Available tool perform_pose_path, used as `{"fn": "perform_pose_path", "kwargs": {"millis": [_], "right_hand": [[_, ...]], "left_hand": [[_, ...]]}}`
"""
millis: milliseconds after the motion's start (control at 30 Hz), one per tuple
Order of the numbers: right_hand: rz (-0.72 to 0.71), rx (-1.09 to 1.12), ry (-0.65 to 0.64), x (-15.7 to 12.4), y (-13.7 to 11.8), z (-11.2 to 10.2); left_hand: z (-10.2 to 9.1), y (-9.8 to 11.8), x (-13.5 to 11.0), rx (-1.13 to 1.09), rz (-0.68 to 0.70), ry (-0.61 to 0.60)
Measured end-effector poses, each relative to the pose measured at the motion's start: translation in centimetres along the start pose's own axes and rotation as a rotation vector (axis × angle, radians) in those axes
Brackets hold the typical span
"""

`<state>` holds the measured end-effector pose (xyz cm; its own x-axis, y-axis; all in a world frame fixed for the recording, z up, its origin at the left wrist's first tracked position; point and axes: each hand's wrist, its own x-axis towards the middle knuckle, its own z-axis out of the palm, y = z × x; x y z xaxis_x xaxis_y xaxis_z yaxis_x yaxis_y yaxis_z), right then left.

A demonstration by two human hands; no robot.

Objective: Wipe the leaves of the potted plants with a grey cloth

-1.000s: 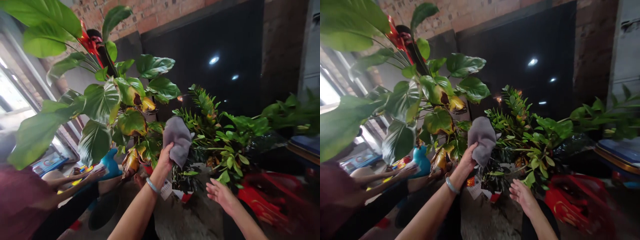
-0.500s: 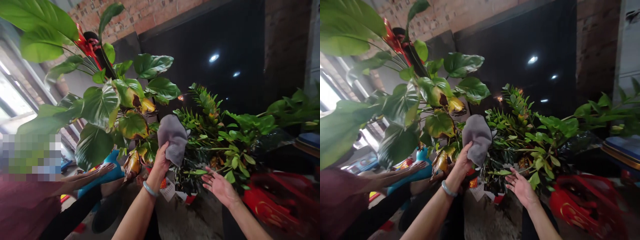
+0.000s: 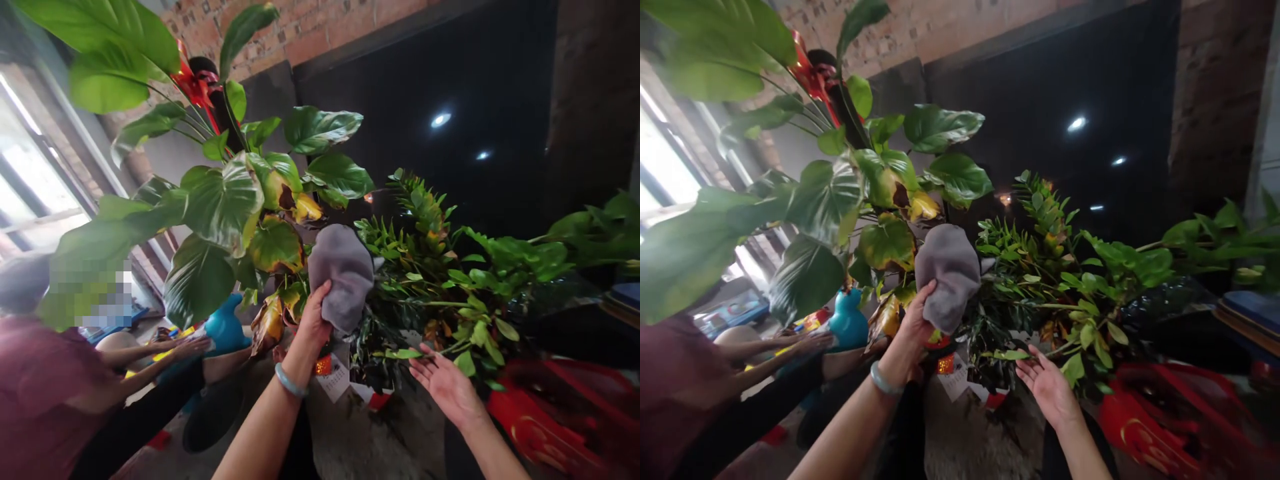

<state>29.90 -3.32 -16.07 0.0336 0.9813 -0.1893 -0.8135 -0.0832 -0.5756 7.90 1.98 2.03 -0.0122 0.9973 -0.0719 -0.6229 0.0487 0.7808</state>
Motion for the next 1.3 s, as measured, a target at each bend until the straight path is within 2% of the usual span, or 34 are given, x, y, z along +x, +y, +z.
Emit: {"fn": "perform_pose_path", "kwargs": {"millis": [67, 167, 200, 267, 333, 433, 500, 567, 633, 733, 833, 900, 1000, 1067, 1167, 1233, 1300], "right_hand": [[-0.012, -0.013, 0.012, -0.1, 0.1, -0.2], [-0.003, -0.029, 0.026, -0.1, 0.1, -0.6], [0.005, -0.031, 0.030, -0.1, 0.1, -0.8], [0.016, -0.026, 0.040, -0.1, 0.1, -0.9], [0.011, -0.011, 0.046, -0.2, 0.0, -0.9], [-0.009, 0.016, 0.048, -0.4, -0.1, -0.4], [-0.026, 0.028, 0.047, -0.5, -0.1, -0.1], [-0.039, 0.027, 0.042, -0.5, 0.0, 0.1], [-0.042, 0.019, 0.036, -0.4, 0.1, 0.1], [-0.029, 0.010, 0.039, -0.4, 0.1, -0.2], [0.002, 0.016, 0.077, -0.5, -0.2, -0.4], [0.011, 0.017, 0.109, -0.6, -0.4, -0.3], [-0.003, -0.001, 0.125, -0.8, -0.5, -0.1], [-0.017, -0.021, 0.122, -0.8, -0.4, -0.1], [-0.018, -0.045, 0.128, -0.9, -0.4, -0.2], [-0.009, -0.057, 0.136, -0.9, -0.4, -0.5], [-0.001, -0.069, 0.144, -0.8, -0.5, -0.7]], "left_hand": [[-0.8, -1.4, 0.0, -0.015, -0.012, 0.047], [-4.4, -5.8, -2.7, 0.118, -0.203, 0.110], [-5.6, -7.1, -3.9, 0.175, -0.283, 0.095], [-7.3, -8.6, -5.9, 0.239, -0.349, 0.014], [-7.4, -8.2, -6.5, 0.247, -0.335, -0.056], [-5.1, -5.3, -4.6, 0.151, -0.216, -0.078], [-3.4, -3.6, -2.5, 0.037, -0.137, -0.013], [-2.9, -3.2, -1.2, -0.054, -0.088, 0.094], [-3.8, -4.3, -1.3, -0.084, -0.102, 0.192], [-6.8, -6.6, -3.6, -0.043, -0.276, 0.260], [-8.5, -6.3, -5.6, -0.025, -0.334, 0.252], [-7.7, -4.4, -5.4, -0.063, -0.259, 0.223], [-5.1, -1.1, -3.0, -0.181, -0.098, 0.164], [-4.0, -0.3, -1.4, -0.237, -0.021, 0.175], [-5.0, -2.1, -1.5, -0.220, -0.033, 0.322], [-6.9, -4.2, -3.4, -0.184, -0.117, 0.438], [-8.5, -5.7, -5.8, -0.166, -0.255, 0.503]]}}
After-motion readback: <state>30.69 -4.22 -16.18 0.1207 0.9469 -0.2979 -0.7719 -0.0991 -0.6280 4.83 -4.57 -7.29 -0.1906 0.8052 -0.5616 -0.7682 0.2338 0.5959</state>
